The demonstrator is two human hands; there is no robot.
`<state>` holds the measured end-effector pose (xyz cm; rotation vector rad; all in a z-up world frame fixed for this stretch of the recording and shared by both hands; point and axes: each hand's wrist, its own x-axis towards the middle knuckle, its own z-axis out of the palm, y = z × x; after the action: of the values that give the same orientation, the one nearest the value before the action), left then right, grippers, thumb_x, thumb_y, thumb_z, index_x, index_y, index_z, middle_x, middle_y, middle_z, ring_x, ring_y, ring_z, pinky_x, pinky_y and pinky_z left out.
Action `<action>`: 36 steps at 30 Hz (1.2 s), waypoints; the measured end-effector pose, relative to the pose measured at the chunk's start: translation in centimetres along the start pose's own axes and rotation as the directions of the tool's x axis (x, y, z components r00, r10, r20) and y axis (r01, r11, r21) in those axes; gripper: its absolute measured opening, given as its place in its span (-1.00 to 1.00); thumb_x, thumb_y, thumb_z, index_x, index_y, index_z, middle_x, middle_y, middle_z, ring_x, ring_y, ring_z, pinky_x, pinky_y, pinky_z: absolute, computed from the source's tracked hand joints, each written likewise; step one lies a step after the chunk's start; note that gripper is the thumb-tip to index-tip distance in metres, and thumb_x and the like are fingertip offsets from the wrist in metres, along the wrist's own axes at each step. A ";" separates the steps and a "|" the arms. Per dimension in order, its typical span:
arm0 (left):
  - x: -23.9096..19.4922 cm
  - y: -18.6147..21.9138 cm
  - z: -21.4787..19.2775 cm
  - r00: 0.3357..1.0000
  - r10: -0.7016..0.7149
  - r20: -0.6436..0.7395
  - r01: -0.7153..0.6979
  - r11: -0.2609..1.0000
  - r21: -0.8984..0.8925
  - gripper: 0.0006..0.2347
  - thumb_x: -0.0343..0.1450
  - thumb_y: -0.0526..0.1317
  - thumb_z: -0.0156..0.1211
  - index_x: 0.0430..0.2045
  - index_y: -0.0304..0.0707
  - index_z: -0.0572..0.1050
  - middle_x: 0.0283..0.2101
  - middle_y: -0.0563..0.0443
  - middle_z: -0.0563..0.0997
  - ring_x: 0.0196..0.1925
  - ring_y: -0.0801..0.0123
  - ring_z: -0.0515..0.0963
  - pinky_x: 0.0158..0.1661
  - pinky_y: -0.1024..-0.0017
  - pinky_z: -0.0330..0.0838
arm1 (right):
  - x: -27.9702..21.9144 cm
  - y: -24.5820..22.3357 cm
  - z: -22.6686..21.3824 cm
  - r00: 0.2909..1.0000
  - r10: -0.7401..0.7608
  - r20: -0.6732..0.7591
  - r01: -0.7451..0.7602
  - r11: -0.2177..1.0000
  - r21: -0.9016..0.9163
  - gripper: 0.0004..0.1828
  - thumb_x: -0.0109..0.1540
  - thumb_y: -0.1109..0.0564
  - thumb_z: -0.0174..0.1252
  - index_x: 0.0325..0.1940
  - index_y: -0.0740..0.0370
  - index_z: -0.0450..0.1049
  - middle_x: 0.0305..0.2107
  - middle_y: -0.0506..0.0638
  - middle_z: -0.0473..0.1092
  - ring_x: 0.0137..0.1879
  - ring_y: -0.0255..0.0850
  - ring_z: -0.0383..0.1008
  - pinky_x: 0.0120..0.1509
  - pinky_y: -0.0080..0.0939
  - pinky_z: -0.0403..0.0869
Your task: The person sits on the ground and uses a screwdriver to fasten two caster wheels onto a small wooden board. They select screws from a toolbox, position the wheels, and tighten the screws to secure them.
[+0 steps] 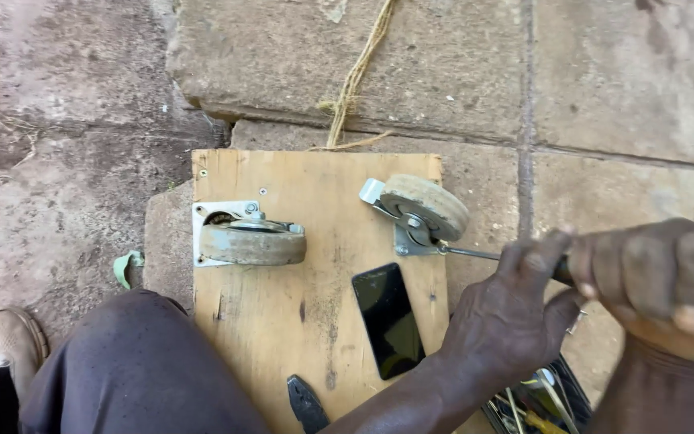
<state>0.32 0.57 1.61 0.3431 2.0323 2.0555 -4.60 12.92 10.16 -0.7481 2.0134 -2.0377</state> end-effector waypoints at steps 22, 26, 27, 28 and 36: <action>1.7 0.2 -2.6 0.999 0.046 0.027 -0.050 0.983 0.175 -0.77 0.62 -0.02 -0.15 -0.10 -0.20 0.22 -0.28 -0.36 0.56 -0.52 -0.43 0.53 -0.53 -0.28 0.33 | 3.3 -0.8 8.2 0.665 -0.058 -0.745 -0.115 0.977 -0.179 -0.66 0.43 -0.31 0.29 -0.11 -0.08 0.49 -0.35 -0.23 0.41 -0.41 -0.37 0.42 -0.19 -0.27 0.59; 0.6 0.0 -1.5 0.997 -0.052 0.063 0.041 0.986 0.164 -0.73 0.59 0.01 -0.13 -0.03 -0.18 0.28 -0.11 -0.33 0.51 -0.35 -0.57 0.53 -0.41 -0.41 0.31 | 4.5 -0.6 9.8 0.265 -0.114 -0.958 -0.159 0.974 -0.160 -0.67 0.35 -0.19 0.25 -0.21 0.01 0.34 -0.33 -0.15 0.35 -0.42 -0.33 0.35 -0.23 -0.23 0.56; 1.2 -0.2 -1.4 0.996 -0.045 0.076 0.033 0.987 0.159 -0.73 0.59 0.01 -0.13 -0.03 -0.18 0.28 -0.11 -0.33 0.51 -0.35 -0.57 0.53 -0.41 -0.41 0.31 | 4.5 -0.5 9.4 0.262 -0.086 -0.961 -0.111 0.987 -0.118 -0.65 0.32 -0.19 0.24 -0.31 -0.01 0.29 -0.46 -0.15 0.25 -0.47 -0.32 0.26 -0.25 -0.20 0.50; 1.0 -0.3 -1.4 1.000 0.001 0.019 -0.004 0.990 0.142 -0.75 0.59 -0.02 -0.11 -0.02 -0.18 0.28 -0.12 -0.34 0.52 -0.35 -0.56 0.55 -0.41 -0.39 0.32 | 4.3 -0.5 9.4 0.263 -0.038 -0.964 -0.076 0.995 -0.060 -0.62 0.30 -0.19 0.22 -0.42 -0.02 0.25 -0.58 -0.15 0.15 -0.52 -0.31 0.18 -0.26 -0.18 0.44; 0.3 -0.4 -1.6 0.989 0.123 -0.088 -0.114 0.988 0.103 -0.77 0.60 -0.05 -0.10 -0.04 -0.21 0.25 -0.21 -0.32 0.44 -0.44 -0.54 0.49 -0.52 -0.35 0.24 | 3.1 -1.7 2.0 0.965 0.073 0.252 -0.109 0.986 0.129 -0.35 0.49 -0.35 0.35 -0.55 -0.05 0.37 -0.79 -0.22 0.28 -0.69 -0.24 0.21 -0.40 -0.14 0.34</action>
<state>-0.51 -0.80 1.24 0.4012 2.2237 2.0814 -5.94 9.81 12.41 -0.8183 1.7156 -1.9064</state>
